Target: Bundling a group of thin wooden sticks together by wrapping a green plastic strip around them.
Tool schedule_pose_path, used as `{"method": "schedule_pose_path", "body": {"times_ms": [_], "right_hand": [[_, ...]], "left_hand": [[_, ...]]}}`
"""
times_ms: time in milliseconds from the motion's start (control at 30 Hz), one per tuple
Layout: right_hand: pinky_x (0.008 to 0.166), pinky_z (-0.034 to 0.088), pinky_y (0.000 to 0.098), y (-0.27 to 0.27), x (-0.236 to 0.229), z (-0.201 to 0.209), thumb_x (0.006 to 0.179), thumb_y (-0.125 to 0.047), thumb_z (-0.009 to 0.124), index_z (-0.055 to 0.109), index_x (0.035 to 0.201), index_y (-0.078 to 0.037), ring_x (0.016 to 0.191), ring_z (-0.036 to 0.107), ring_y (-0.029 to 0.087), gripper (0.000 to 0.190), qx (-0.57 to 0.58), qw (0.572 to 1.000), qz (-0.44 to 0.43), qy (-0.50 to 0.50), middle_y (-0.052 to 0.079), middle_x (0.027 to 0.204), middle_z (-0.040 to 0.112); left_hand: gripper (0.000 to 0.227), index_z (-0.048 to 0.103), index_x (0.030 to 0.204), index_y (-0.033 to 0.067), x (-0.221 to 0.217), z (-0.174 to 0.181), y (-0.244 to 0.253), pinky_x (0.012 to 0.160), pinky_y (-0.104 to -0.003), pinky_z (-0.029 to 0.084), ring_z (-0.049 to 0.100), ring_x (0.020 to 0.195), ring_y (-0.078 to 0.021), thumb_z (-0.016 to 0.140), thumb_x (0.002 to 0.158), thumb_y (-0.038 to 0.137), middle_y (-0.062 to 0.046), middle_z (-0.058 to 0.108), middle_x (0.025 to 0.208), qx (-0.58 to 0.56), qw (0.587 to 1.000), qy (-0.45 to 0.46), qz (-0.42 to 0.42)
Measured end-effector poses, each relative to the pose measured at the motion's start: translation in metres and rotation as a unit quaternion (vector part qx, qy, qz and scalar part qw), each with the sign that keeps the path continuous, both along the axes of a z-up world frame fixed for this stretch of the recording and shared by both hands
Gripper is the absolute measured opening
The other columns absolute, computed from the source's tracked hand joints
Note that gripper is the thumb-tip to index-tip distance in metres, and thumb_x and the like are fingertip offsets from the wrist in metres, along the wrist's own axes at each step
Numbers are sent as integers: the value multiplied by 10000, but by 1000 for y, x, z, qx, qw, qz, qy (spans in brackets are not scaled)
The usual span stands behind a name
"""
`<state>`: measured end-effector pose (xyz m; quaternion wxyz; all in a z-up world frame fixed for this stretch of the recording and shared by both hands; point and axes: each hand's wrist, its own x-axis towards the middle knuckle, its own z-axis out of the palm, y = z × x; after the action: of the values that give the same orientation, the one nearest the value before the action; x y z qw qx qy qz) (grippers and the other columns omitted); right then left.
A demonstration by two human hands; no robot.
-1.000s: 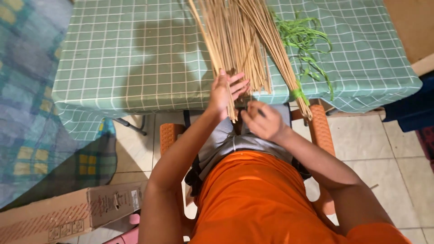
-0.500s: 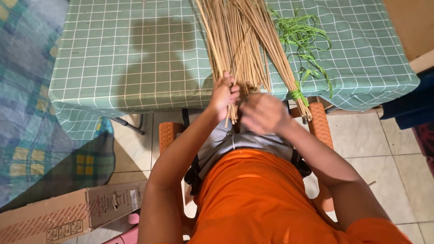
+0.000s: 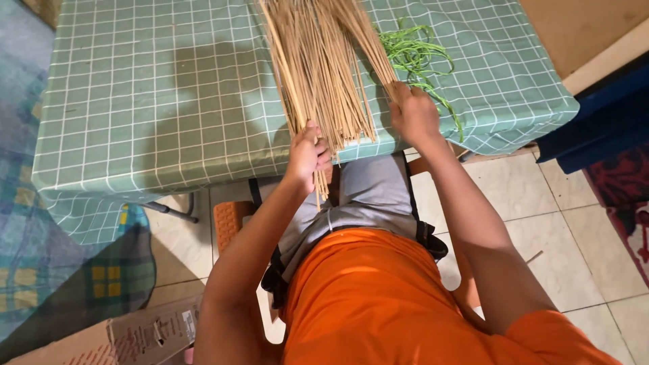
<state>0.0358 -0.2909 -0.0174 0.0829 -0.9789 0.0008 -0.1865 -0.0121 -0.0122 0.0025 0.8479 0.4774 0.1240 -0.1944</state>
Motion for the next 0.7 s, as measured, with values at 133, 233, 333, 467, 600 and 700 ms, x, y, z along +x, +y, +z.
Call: {"method": "schedule_pose_path", "body": {"times_ms": [133,233,333,467,600,700], "right_hand": [[758,602,512,-4,14,-6,943,-198,708,639,1377,-60,921,719,434,461,5,1000,-4,-19,206,1019,674],[731,598,553,-2,15,-7,913,-220,762,695,1315,-62,895,712,454,437,-18,999,-4,-26,203,982,674],[728,497,494,13,2,2,797,-307,836,797,1199,-156,880,590,346,431,-148,968,32,-201,100,887,573],[812,535,417,70,-55,12,890,-298,834,777,1038,-104,875,657,317,251,140,921,335,-139,133,942,677],[784,602,428,109,-94,26,690,-326,982,745,1089,7,877,754,337,571,313,809,498,18,190,933,767],[755,625,414,116,-95,22,743,-183,939,719,1099,20,822,761,343,465,306,821,480,30,199,869,762]], "left_hand": [[303,464,1013,191,-7,20,-1,279,-164,271,334,395,-41,427,1075,486,100,253,605,-19,1000,7,9],[420,430,962,187,-16,40,2,285,-155,247,301,392,-38,423,1023,603,98,227,613,-22,999,-5,26],[457,408,893,185,-3,28,6,285,-169,256,334,384,-53,443,1004,627,78,232,600,-34,998,-42,35],[429,381,916,218,12,13,13,322,-182,265,311,401,-55,374,1014,636,83,262,615,-96,988,-104,66],[441,353,986,239,12,17,18,372,-185,297,307,431,-48,364,990,680,107,284,632,-103,985,-125,61],[448,344,1045,239,-1,31,16,370,-196,286,273,428,-57,383,989,681,105,265,627,-106,986,-114,56]]}}
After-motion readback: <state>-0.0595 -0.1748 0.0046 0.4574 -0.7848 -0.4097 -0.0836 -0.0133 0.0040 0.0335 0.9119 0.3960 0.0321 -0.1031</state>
